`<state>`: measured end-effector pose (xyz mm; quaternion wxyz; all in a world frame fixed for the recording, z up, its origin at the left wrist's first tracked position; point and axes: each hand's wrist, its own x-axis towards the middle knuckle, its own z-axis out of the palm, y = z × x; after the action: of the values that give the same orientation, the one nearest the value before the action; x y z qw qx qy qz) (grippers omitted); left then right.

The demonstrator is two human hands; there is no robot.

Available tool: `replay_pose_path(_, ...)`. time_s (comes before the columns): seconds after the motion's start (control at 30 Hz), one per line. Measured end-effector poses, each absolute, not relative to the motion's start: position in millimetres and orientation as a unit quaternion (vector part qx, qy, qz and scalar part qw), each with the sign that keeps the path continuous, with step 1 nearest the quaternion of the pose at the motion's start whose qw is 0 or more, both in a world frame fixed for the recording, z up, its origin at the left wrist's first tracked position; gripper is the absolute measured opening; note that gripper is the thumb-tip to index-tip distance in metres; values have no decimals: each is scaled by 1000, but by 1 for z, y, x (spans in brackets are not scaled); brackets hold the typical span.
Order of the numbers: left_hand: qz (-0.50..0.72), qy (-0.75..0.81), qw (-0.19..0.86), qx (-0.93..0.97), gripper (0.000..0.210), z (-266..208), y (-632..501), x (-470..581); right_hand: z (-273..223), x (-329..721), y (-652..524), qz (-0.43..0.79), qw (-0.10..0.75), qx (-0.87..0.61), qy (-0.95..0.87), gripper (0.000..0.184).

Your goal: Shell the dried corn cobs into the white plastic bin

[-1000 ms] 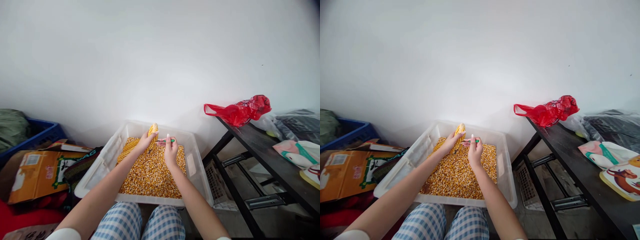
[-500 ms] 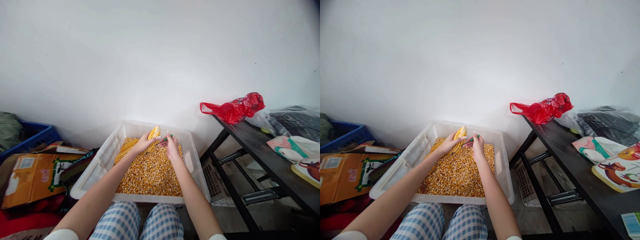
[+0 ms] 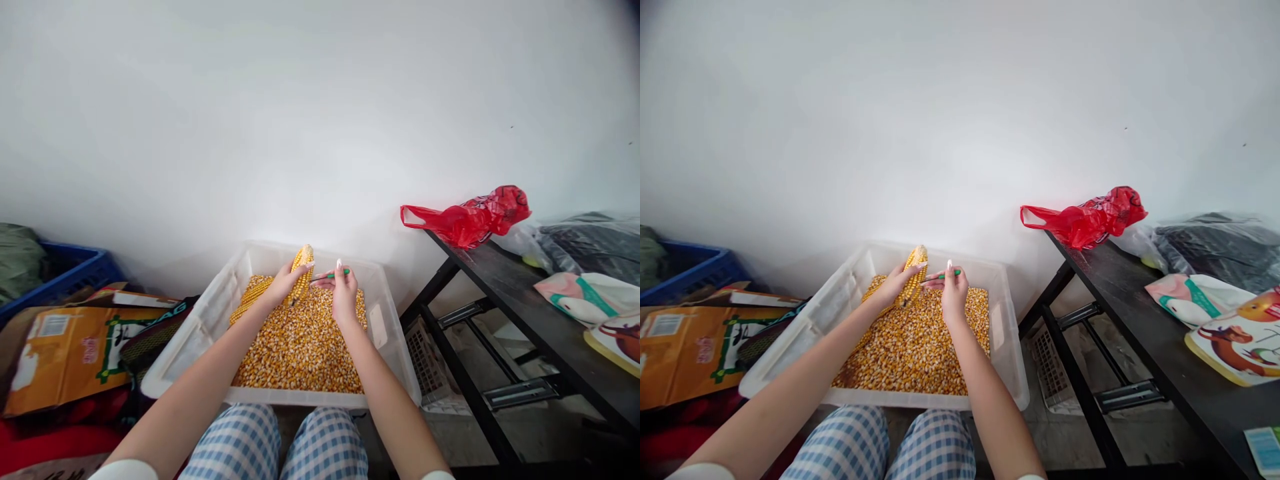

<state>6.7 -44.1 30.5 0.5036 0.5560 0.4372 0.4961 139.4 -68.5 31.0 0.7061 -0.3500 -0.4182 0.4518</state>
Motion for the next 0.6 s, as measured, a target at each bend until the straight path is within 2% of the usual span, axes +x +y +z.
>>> replay_pose_path(0.13, 512, 445, 510, 529, 54, 27, -40, 6, 28, 129, -77, 415, 712, -336, -457, 25)
replay_pose_path(0.3, 531, 448, 515, 502, 51, 21, -35, 5, 20, 120, -84, 370, 699, -344, -506, 26)
replay_pose_path(0.6, 511, 439, 415, 611, 47, 23, -42, 9, 14, 126, -71, 423, 702, -362, -444, 26)
